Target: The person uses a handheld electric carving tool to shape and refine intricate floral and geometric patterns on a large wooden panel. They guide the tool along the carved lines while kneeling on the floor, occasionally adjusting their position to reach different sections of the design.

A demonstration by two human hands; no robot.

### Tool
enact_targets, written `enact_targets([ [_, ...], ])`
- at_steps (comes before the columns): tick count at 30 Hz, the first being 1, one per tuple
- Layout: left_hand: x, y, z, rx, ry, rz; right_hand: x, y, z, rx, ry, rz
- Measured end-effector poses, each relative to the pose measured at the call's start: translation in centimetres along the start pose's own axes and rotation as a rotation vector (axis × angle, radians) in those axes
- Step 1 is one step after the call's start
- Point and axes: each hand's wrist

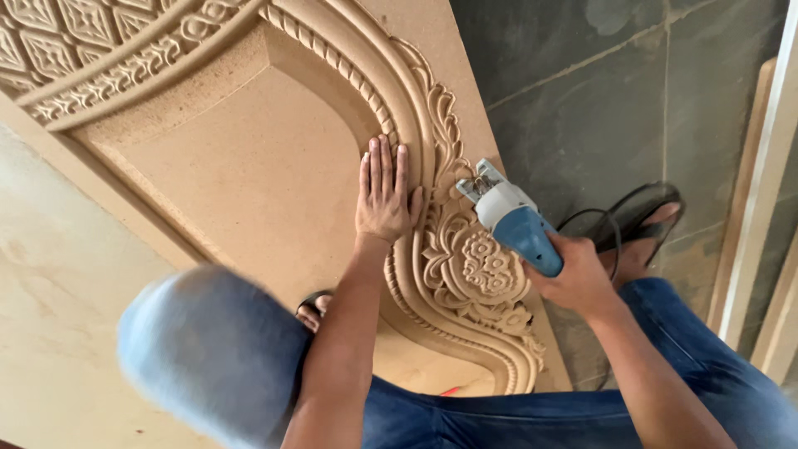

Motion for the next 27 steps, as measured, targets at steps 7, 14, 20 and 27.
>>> enact_targets([
  [7,0.5,0.2,0.0,-0.028,0.008,0.042,-0.2,2.0,0.1,0.004,-0.028,0.063],
  [14,0.4,1.0,0.9,-0.074,-0.022,0.066,-0.6,1.0,0.9,0.06,-0.102,-0.052],
  [20,0.8,0.7,1.0,-0.042,0.022,0.043,0.3,-0.1,0.7,0.059,-0.015,0.065],
  [27,2.7,1.5,0.4,0.019,0.092,0.08,-0.1,0.0,0.8,0.113,-0.026,-0.066],
])
Point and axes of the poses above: each hand's wrist, its own x-axis away from the middle knuckle, its own z-axis out of the back of the hand, y = z × x, and after that the axes turned 6 degrees about -x, right-handed
